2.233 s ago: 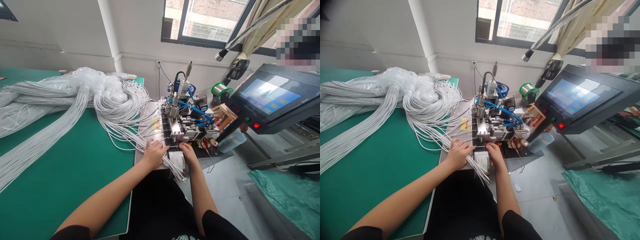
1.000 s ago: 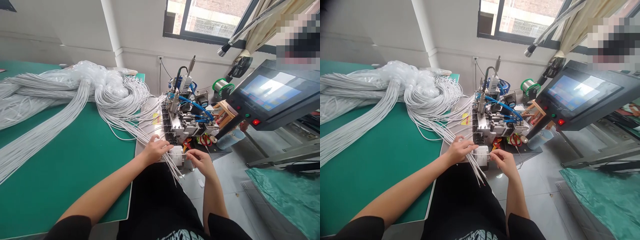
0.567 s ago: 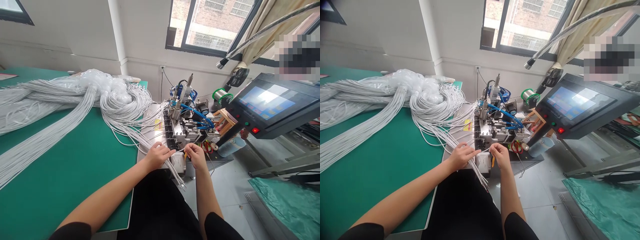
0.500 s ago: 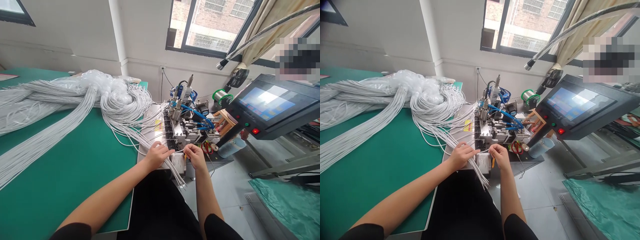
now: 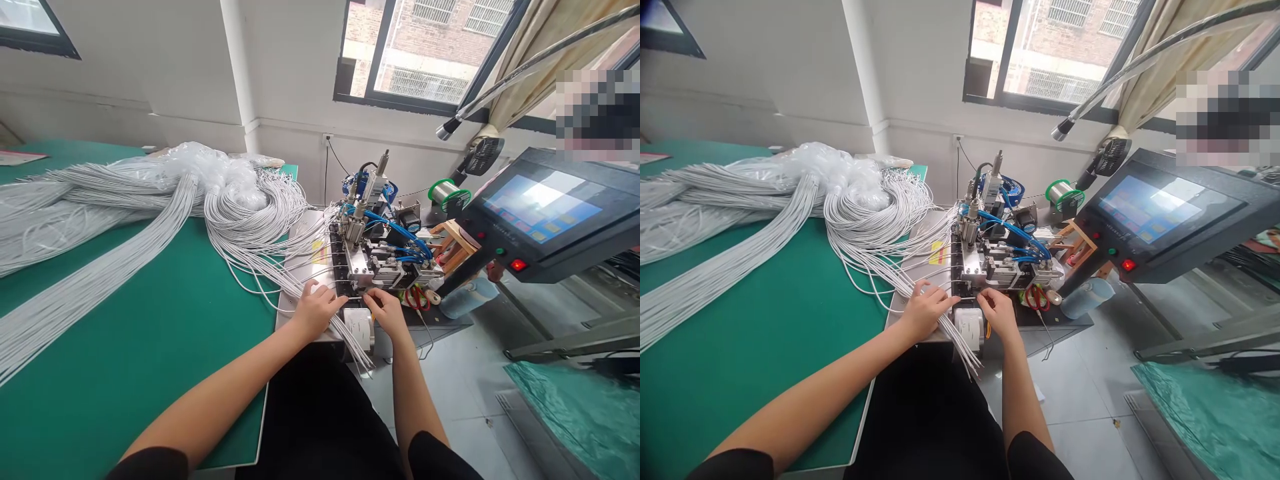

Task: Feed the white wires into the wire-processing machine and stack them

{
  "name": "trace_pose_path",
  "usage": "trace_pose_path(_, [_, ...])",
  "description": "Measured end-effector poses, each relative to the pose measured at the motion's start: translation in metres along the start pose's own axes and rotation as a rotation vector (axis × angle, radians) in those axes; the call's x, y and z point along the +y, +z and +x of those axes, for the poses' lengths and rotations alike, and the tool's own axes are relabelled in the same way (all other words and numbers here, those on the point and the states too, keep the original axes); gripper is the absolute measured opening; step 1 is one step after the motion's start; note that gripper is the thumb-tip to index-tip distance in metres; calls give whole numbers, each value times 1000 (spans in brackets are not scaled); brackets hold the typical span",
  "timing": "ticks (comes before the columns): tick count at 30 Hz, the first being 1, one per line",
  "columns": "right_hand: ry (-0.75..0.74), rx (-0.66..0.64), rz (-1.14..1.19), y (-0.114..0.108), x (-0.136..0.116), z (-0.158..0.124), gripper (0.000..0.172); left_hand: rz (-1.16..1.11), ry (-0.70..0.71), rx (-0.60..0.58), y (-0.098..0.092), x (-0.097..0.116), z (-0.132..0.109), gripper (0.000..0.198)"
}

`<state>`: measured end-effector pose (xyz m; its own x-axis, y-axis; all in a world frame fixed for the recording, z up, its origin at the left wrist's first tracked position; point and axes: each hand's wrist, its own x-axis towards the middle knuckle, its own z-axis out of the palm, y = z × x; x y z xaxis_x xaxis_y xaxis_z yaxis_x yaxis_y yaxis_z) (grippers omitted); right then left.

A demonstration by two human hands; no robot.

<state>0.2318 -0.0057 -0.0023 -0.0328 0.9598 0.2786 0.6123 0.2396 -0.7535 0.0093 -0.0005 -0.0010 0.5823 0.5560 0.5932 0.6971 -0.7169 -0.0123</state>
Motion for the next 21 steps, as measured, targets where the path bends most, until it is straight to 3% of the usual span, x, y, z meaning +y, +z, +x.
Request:
trace_pose_path(8, [106, -118, 350, 10, 19, 4, 29, -23, -52, -83, 1, 0, 0, 47])
trace_pose_path(14, [315, -63, 610, 27, 27, 2, 30, -30, -45, -89, 2, 0, 0, 47])
trace_pose_path(21, [387, -8, 656, 32, 23, 1, 31, -10, -41, -114, -1, 0, 0, 49])
